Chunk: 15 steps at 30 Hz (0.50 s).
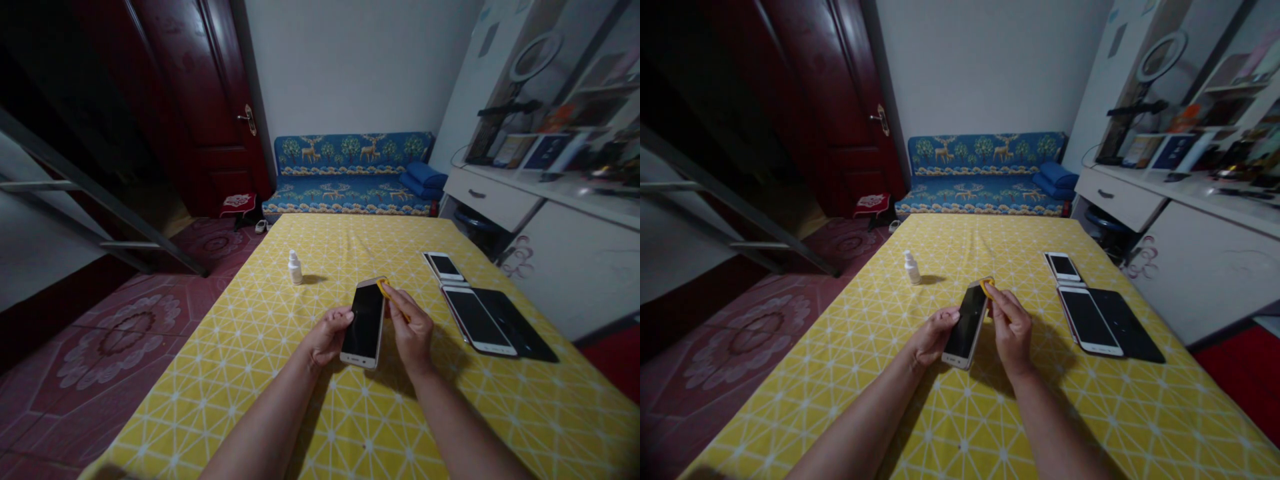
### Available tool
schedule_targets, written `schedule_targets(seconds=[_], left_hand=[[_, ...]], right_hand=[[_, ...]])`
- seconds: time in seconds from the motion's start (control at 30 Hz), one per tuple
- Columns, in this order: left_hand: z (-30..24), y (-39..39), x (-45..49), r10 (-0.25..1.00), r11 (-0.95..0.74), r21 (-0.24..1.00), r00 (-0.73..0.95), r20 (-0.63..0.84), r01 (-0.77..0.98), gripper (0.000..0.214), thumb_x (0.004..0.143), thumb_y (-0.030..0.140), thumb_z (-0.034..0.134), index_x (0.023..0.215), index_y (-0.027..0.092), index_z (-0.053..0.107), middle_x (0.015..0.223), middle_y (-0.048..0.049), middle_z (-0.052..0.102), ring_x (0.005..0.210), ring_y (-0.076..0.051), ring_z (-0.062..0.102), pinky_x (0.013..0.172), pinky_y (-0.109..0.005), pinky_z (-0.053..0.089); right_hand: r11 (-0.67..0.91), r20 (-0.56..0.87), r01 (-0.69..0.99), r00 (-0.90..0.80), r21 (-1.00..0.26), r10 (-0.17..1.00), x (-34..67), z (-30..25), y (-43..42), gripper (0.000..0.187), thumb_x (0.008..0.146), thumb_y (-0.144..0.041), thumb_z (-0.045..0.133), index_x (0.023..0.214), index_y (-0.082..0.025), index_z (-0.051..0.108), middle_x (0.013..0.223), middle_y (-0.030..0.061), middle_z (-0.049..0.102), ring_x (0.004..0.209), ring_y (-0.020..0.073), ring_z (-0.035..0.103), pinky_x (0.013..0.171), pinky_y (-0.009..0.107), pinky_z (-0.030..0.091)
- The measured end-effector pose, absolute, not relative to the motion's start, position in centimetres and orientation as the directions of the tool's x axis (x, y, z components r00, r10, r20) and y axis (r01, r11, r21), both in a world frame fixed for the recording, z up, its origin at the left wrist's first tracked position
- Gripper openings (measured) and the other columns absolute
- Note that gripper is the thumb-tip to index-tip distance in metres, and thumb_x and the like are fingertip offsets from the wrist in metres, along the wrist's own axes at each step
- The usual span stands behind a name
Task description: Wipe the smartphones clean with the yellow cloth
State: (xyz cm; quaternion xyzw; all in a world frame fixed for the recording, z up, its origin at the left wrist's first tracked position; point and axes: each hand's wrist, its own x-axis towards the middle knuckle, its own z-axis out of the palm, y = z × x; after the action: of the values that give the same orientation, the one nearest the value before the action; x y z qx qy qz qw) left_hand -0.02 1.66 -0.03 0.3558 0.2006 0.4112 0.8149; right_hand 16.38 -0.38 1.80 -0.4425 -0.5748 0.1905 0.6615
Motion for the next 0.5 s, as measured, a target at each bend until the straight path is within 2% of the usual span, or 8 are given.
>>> schedule_targets(seconds=[0.1,0.2,0.27,0.4,0.5], left_hand=[[-0.18,1.63,-0.12,0.789,0.427,0.750,0.613,-0.037,-0.505,0.036,0.069,0.032,0.080,0.095,0.008,0.071,0.082,-0.0108,0.072,0.071,-0.016,0.069,0.067,-0.021,0.051],[-0.24,1.68,-0.19,0.754,0.452,0.749,0.656,-0.030,-0.484,0.038,0.069,0.032,0.079,0.096,0.007,0.071,0.084,-0.0114,0.073,0.070,-0.016,0.069,0.067,-0.021,0.052],[-0.24,1.74,-0.26,0.736,0.462,0.751,0.676,-0.028,-0.472,0.038,0.070,0.032,0.079,0.097,0.007,0.071,0.085,-0.0121,0.073,0.069,-0.016,0.069,0.067,-0.021,0.052],[-0.27,1.65,-0.40,0.722,0.463,0.759,0.691,-0.023,-0.458,0.036,0.070,0.032,0.079,0.095,0.006,0.072,0.083,-0.0121,0.073,0.067,-0.014,0.068,0.066,-0.020,0.051],[-0.34,1.31,-0.36,0.680,0.472,0.766,0.733,-0.001,-0.436,0.038,0.070,0.034,0.079,0.094,0.006,0.072,0.082,-0.0122,0.073,0.067,-0.014,0.067,0.066,-0.021,0.051]], right_hand=[[0.481,0.504,0.157,0.342,-0.863,0.793,16.44,1.71,-0.19,0.029,0.088,-0.033,0.059,0.114,-0.028,0.071,0.119,0.0067,0.069,0.105,0.0235,0.064,0.082,0.035,0.052],[0.432,0.399,0.013,0.411,-0.902,0.820,16.62,1.24,0.20,0.034,0.084,-0.035,0.064,0.114,-0.023,0.071,0.120,0.0088,0.070,0.105,0.0246,0.064,0.086,0.037,0.051],[0.413,0.341,-0.080,0.437,-0.907,0.833,16.82,0.99,0.46,0.035,0.080,-0.035,0.067,0.111,-0.020,0.072,0.113,0.0092,0.072,0.096,0.0232,0.066,0.080,0.035,0.051],[0.366,0.243,-0.248,0.414,-0.897,0.877,17.06,1.11,0.63,0.033,0.074,-0.031,0.067,0.105,-0.021,0.074,0.095,0.0055,0.075,0.069,0.0162,0.064,0.058,0.027,0.046],[0.301,0.204,-0.270,0.334,-0.914,0.920,16.87,1.47,0.48,0.029,0.072,-0.033,0.066,0.096,-0.020,0.075,0.086,0.0043,0.075,0.065,0.0174,0.064,0.057,0.028,0.047]])
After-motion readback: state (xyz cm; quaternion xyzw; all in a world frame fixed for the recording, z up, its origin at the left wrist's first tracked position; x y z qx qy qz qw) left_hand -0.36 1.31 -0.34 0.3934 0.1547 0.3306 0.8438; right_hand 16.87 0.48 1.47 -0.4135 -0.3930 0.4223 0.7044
